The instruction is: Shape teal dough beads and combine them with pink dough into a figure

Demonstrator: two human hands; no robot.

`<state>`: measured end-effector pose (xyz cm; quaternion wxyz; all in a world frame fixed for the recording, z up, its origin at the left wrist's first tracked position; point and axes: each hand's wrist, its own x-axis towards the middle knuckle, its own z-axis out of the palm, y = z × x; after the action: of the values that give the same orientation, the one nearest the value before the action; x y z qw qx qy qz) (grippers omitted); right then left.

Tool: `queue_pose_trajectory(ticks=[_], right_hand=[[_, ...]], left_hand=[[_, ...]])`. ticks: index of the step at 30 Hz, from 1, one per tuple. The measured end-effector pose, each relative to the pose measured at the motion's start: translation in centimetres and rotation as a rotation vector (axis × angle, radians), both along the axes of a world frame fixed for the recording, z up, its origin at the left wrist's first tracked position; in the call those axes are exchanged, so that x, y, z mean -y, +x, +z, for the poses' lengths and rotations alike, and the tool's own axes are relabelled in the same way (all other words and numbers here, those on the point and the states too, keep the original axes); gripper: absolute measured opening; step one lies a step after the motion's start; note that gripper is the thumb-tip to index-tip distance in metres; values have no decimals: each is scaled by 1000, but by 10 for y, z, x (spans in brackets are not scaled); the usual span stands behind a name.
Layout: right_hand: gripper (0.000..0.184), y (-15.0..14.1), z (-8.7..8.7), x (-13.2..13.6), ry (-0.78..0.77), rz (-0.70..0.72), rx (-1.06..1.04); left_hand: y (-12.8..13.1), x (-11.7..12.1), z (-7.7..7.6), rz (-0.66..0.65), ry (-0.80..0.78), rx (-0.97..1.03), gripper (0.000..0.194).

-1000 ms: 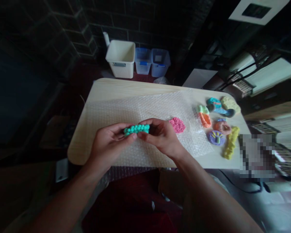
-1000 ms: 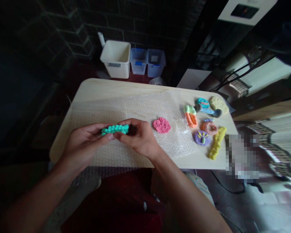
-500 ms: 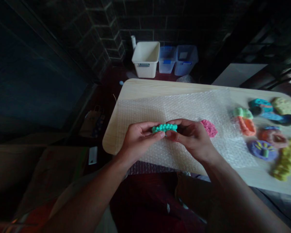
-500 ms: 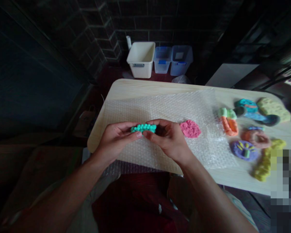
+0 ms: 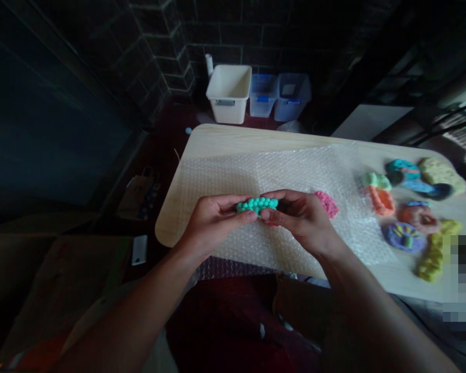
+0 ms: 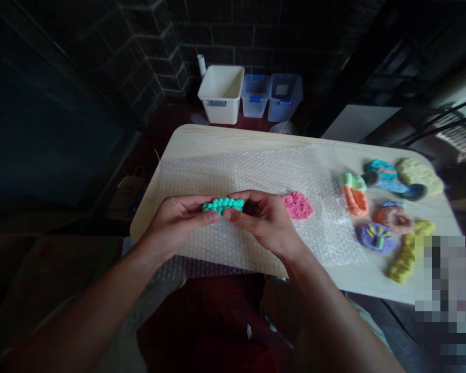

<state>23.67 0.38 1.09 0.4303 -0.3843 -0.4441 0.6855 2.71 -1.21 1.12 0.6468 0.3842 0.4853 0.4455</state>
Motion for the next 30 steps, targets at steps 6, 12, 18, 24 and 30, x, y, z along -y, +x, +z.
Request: queue_pose_trajectory(ticks=[6, 12, 18, 24, 30], right_hand=[[36, -1, -3, -2, -36, 7, -73], [44, 2, -10, -2, -41, 21, -98], [48, 5, -13, 1, -31, 26, -74], [44, 5, -17, 1, -15, 14, -54], [43, 4, -14, 1, -34, 12, -77]], left_hand=[[0, 1, 0, -37, 17, -77, 40], [1, 0, 0, -62, 3, -105, 37], [5, 0, -4, -57, 25, -148, 33], [7, 1, 0, -76, 0, -145, 34], [7, -1, -2, -47, 3, -125, 35]])
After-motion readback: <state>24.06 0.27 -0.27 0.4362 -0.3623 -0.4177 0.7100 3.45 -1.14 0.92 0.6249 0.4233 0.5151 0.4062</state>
